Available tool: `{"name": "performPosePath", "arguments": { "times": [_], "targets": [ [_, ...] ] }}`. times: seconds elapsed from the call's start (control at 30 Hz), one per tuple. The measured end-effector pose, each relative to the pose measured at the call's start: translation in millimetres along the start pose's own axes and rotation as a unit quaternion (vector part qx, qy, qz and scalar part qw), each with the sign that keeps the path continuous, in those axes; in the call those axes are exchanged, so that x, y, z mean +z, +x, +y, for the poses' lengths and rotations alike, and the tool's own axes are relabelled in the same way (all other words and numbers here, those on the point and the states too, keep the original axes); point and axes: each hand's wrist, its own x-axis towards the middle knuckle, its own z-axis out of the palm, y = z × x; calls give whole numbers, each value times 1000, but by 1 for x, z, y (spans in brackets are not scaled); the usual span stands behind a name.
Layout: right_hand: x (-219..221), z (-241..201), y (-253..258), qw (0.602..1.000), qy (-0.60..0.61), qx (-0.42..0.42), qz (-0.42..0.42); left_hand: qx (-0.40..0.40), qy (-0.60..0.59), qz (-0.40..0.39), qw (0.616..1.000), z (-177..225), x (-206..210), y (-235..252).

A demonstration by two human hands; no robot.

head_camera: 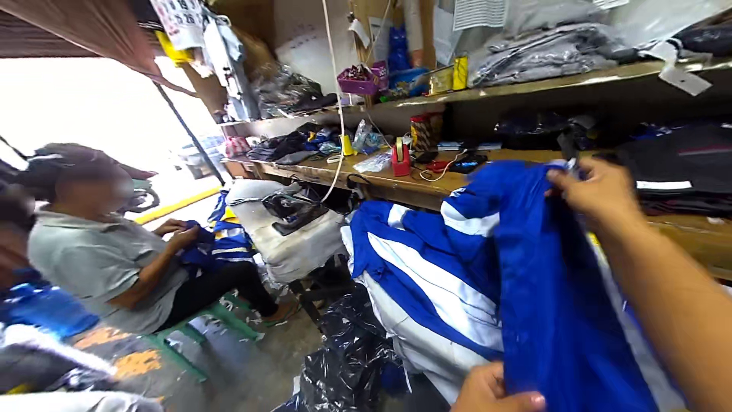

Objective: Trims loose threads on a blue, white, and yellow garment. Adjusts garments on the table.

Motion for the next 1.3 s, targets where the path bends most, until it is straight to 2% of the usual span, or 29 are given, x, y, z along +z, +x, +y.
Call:
{"name": "performPosePath", "arguments": {
  "times": [0.1, 0.17, 0.27, 0.33, 0.4, 0.57, 0.67, 0.73, 0.87, 1.0, 1.13, 1.3],
  "targets": [
    [-16, -28, 49, 995, 10, -62, 77, 48, 38, 9, 998, 24, 0, 41],
    [-20, -32, 76, 997, -6, -45, 60, 48, 44, 30, 997, 34, 2, 65],
    [-25, -20, 84, 993, -119, 16, 0, 6, 23, 71, 997, 31, -1, 84],
    [-31, -11, 63, 988, -150, 21, -5, -27, 12, 88, 996, 20, -5, 83],
    [-42, -5, 25, 992, -126, -9, -18, -47, 4, 92, 995, 10, -8, 76],
    [-64, 18, -110, 991, -42, -44, -122, -76, -54, 80, 992, 1, -10, 60],
    [-62, 50, -168, 987, -105, -25, -120, -79, -74, 104, 989, 4, -8, 65],
    [-52, 68, -191, 983, -156, -45, -90, -82, -76, 139, 984, 7, -5, 71],
    [-30, 83, -210, 965, -232, -125, -15, -96, -97, 175, 975, 12, -4, 85],
    [-16, 92, -219, 947, -254, -193, 40, -105, -115, 159, 975, 19, -3, 83],
    [-14, 97, -221, 939, -272, -202, 61, -102, -134, 143, 975, 22, -1, 78],
    [-17, 97, -225, 944, -255, -204, 42, -97, -142, 139, 975, 23, 1, 75]
  ]
}}
